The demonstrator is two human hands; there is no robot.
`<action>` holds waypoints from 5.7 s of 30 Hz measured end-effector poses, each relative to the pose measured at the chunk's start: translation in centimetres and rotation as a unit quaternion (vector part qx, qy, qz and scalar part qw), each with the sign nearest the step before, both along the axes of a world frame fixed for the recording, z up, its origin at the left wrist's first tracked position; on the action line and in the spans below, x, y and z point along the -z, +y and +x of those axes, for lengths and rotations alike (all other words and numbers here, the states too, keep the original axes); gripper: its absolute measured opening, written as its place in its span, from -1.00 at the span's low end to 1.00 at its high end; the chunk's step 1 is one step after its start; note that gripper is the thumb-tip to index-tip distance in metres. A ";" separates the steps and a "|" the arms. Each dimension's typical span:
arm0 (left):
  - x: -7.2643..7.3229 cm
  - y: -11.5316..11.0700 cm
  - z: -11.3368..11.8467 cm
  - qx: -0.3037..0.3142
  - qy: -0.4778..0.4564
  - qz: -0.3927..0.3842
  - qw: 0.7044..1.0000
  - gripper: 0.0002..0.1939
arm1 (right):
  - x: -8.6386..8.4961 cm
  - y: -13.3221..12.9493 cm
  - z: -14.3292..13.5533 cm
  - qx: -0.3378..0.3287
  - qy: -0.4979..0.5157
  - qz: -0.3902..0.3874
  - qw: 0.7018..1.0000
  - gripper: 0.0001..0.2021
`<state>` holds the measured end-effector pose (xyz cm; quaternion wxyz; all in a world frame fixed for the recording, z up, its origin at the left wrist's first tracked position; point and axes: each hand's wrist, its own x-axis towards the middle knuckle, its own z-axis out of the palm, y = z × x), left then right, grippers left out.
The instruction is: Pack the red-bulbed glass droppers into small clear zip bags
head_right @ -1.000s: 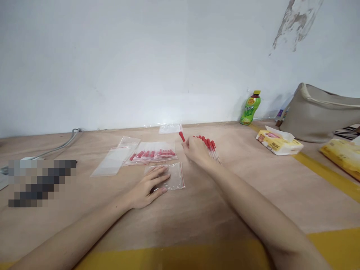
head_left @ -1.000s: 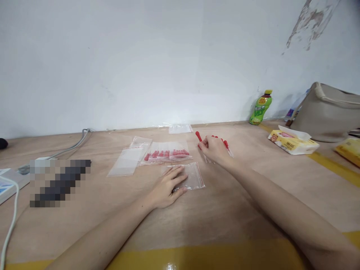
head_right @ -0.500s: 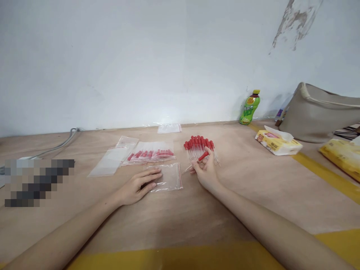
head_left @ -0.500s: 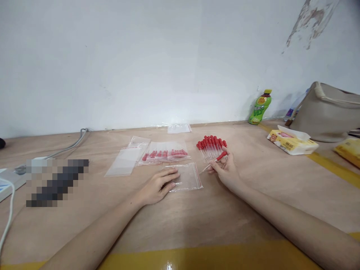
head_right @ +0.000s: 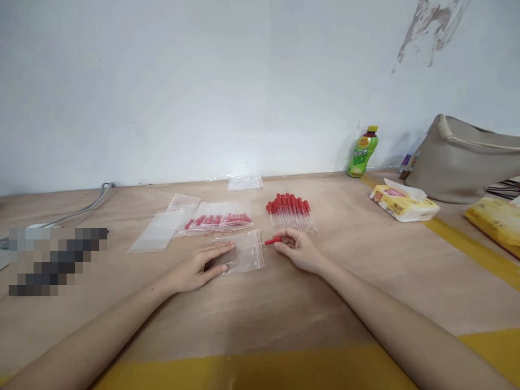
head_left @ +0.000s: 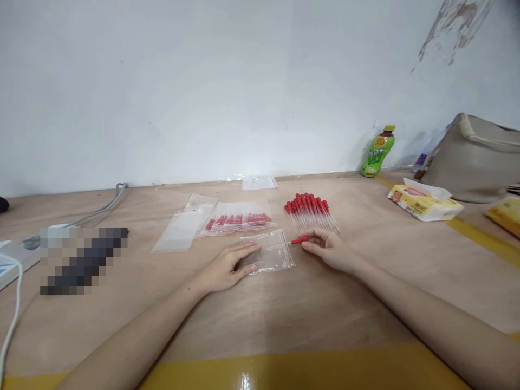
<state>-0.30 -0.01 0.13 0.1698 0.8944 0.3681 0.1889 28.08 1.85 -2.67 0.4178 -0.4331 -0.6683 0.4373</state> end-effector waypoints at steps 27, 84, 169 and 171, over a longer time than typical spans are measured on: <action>0.1 -0.1 1.4 0.028 -0.018 0.011 0.999 -0.58 | -0.1 0.0 -1.8 -0.058 -0.138 0.045 0.988 -0.73; -0.1 0.1 0.6 0.030 -0.014 0.003 0.999 -0.62 | -1.5 -1.6 -2.7 -0.146 -0.197 0.195 0.950 -0.62; 0.6 0.6 -0.3 0.072 0.044 0.006 0.996 -0.53 | -3.7 2.0 1.3 0.211 0.167 0.025 0.963 -0.64; 0.5 0.5 -0.3 0.069 0.041 0.010 0.997 -0.49 | -2.3 0.8 1.1 0.206 0.212 -0.025 0.955 -0.64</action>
